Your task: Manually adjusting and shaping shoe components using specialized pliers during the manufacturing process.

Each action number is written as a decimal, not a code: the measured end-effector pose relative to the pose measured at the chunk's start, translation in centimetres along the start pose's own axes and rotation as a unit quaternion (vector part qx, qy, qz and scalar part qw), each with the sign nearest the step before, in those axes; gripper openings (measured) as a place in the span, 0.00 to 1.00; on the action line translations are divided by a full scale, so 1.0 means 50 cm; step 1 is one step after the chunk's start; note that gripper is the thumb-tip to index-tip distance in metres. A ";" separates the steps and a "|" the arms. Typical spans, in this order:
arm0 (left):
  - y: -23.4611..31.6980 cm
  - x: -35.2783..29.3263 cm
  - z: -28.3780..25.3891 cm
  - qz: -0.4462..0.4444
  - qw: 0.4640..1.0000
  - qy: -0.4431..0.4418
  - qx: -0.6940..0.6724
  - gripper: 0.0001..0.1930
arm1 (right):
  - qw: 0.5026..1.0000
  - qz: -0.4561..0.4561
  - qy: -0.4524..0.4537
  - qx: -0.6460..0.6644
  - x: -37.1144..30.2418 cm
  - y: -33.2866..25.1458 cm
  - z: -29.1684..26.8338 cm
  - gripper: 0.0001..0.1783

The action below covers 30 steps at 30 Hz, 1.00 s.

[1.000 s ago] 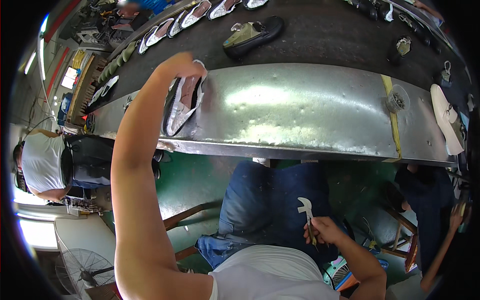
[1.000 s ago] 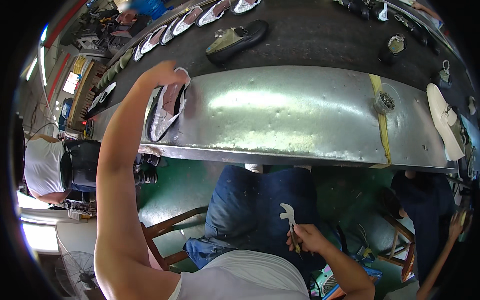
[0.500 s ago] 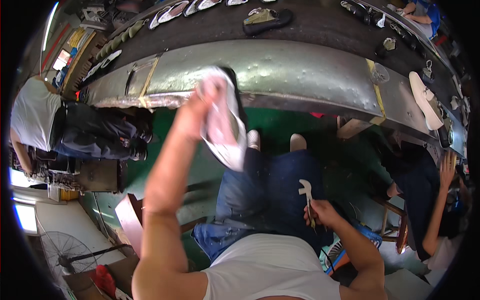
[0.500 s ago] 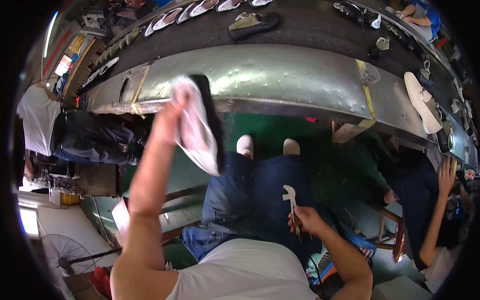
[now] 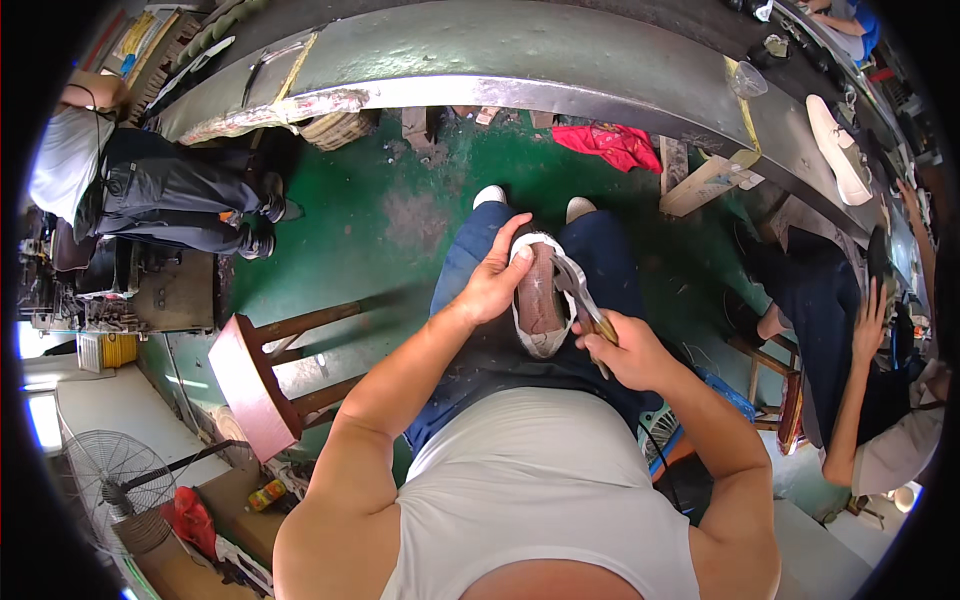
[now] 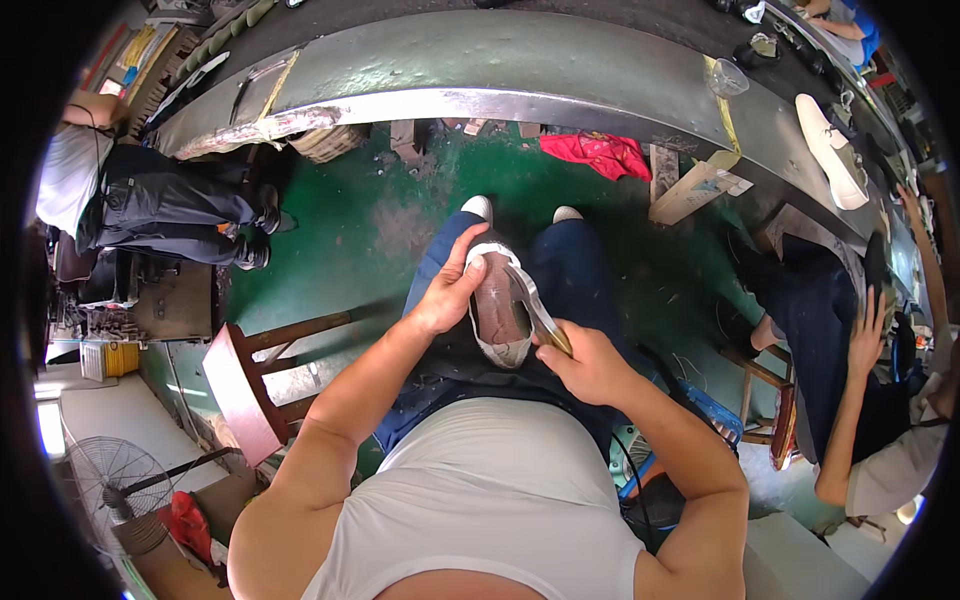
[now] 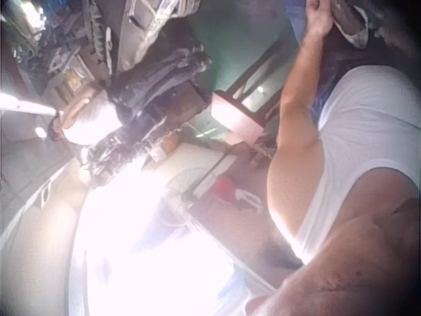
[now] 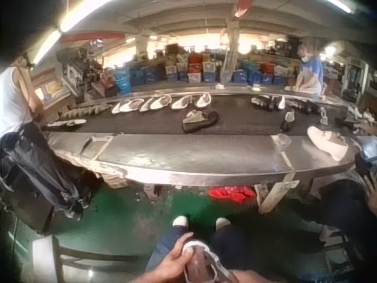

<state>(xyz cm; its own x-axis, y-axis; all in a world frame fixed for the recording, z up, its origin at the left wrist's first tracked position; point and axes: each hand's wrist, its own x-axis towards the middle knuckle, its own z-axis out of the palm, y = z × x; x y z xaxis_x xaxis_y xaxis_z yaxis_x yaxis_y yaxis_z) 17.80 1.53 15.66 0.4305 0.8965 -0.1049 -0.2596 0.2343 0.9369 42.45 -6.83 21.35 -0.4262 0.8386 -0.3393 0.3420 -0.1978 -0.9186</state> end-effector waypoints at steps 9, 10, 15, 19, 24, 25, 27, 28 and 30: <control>0.001 0.010 -0.008 -0.005 0.997 -0.010 0.079 0.29 | 0.948 0.062 -0.026 0.312 0.047 -0.009 0.021 0.13; 0.002 0.016 -0.010 -0.007 0.997 -0.021 0.075 0.29 | 0.948 0.061 -0.028 0.311 0.046 -0.001 0.025 0.13; -0.005 0.029 -0.006 -0.002 0.994 -0.054 0.099 0.30 | 0.990 0.064 0.036 0.123 0.041 0.000 0.005 0.13; 0.007 0.037 0.008 -0.020 0.992 -0.063 0.105 0.30 | 0.916 0.125 -0.031 0.379 0.042 -0.051 -0.038 0.14; -0.015 0.044 0.015 -0.054 0.990 -0.097 0.091 0.31 | 0.990 0.124 0.015 0.065 0.020 -0.025 -0.021 0.12; -0.012 0.042 0.017 -0.048 0.984 -0.094 0.145 0.31 | 0.987 0.112 0.035 -0.108 0.017 -0.058 -0.031 0.12; 0.000 0.057 0.018 -0.048 0.985 -0.094 0.137 0.31 | 0.997 0.063 0.000 -0.041 0.045 -0.039 -0.065 0.11; 0.003 0.060 0.020 -0.048 0.986 -0.092 0.128 0.32 | 0.983 0.108 -0.055 0.135 0.052 -0.049 -0.079 0.11; 0.001 0.059 0.019 -0.037 0.986 -0.099 0.126 0.33 | 0.854 0.116 -0.072 0.502 0.042 -0.043 -0.055 0.14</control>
<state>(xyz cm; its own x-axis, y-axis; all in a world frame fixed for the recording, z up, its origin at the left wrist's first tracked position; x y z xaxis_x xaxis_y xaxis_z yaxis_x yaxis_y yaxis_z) 19.88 3.83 15.70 0.6073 0.7833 -0.1329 -0.0082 0.1734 0.9848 43.13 -3.27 23.18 -0.5676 0.6605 -0.4915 -0.4278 -0.7466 -0.5094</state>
